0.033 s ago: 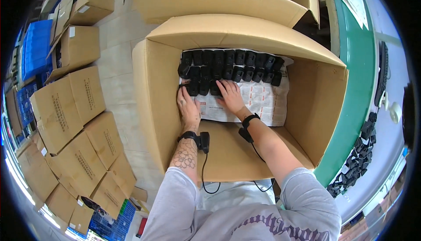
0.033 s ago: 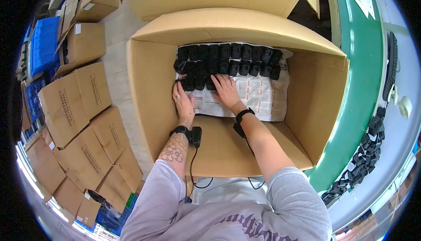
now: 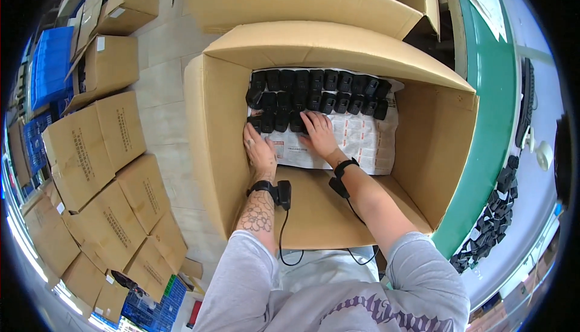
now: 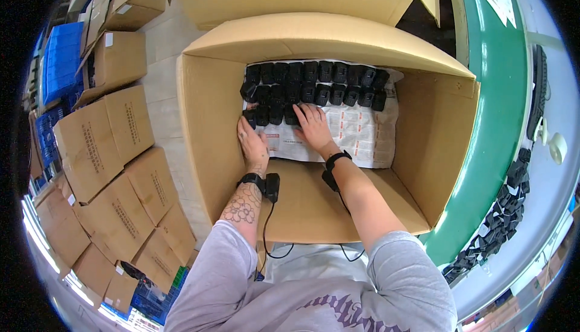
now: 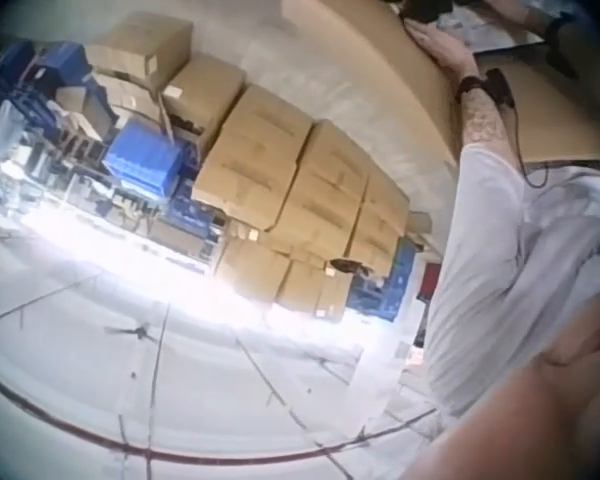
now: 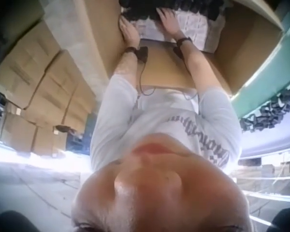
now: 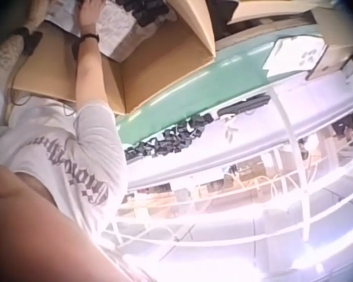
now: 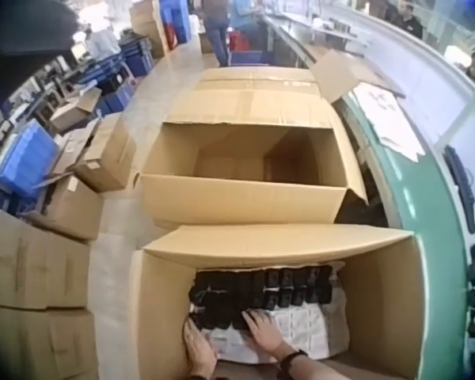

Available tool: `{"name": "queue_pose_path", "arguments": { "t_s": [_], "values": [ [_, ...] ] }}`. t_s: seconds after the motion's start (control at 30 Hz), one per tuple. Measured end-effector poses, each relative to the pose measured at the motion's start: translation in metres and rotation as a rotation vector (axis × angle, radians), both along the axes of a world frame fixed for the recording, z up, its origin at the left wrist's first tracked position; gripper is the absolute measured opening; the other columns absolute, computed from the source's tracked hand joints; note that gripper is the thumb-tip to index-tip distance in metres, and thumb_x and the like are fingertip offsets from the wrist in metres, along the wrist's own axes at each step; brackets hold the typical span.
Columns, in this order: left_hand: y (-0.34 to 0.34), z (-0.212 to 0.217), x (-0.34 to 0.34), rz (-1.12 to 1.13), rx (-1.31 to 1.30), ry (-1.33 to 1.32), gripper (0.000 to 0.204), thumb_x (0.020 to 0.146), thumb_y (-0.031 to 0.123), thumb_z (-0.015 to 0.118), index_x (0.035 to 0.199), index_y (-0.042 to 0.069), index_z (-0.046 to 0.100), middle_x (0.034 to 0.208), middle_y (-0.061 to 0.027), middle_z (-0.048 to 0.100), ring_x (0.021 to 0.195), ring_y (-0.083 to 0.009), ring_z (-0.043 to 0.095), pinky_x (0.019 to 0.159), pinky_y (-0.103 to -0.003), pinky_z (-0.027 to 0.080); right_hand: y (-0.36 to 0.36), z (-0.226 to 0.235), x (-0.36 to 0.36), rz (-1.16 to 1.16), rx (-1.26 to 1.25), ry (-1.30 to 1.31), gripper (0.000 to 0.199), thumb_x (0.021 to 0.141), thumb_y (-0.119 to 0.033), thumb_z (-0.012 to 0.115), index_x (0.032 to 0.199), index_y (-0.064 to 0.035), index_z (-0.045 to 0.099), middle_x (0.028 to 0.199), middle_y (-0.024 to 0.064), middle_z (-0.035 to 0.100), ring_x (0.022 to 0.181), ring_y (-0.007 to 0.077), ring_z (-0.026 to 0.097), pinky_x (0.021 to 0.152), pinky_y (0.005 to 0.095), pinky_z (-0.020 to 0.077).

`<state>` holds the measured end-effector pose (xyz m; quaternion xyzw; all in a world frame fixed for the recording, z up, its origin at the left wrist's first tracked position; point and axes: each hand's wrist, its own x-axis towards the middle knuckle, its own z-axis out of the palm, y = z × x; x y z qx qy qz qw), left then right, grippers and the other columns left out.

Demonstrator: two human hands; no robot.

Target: Picking electronic components from a conveyor belt, arranging them, and packing them into a cardboard box.

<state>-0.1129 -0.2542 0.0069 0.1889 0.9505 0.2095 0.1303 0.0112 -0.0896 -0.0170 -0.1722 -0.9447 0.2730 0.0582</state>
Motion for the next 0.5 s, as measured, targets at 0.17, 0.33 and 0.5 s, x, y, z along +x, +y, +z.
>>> {"name": "queue_pose_path", "arguments": {
  "t_s": [0.17, 0.33, 0.5],
  "values": [
    [0.029, -0.014, 0.002, 0.367, -0.101, -0.032, 0.057, 0.090, 0.010, 0.060, 0.142, -0.003, 0.041, 0.138, -0.0255, 0.050, 0.123, -0.0431, 0.052, 0.102, -0.049, 0.043, -0.006, 0.004, 0.006, -0.068, -0.051, 0.031, 0.081, 0.074, -0.020, 0.077, 0.145, -0.0070, 0.041, 0.139, 0.0135, 0.045, 0.131, 0.0332, 0.043, 0.110, 0.0484, 0.0319],
    [0.020, -0.014, -0.014, 0.205, -0.413, -0.145, 0.056, 0.090, 0.014, 0.065, 0.141, 0.000, 0.044, 0.122, -0.0231, 0.062, 0.105, -0.0406, 0.064, 0.087, -0.048, 0.052, -0.005, 0.017, -0.003, -0.161, -0.142, 0.095, 0.071, 0.079, -0.017, 0.073, 0.143, -0.0072, 0.043, 0.135, 0.0150, 0.048, 0.127, 0.0353, 0.045, 0.107, 0.0461, 0.0362],
    [0.007, -0.024, -0.012, 0.247, -0.143, 0.050, 0.053, 0.087, 0.021, 0.070, 0.136, 0.008, 0.053, 0.113, -0.0212, 0.067, 0.097, -0.0416, 0.066, 0.080, -0.050, 0.053, -0.006, 0.018, -0.002, -0.158, -0.165, 0.061, 0.070, 0.079, -0.016, 0.073, 0.141, -0.0062, 0.044, 0.133, 0.0155, 0.049, 0.126, 0.0357, 0.046, 0.105, 0.0460, 0.0379]
  ]
}}
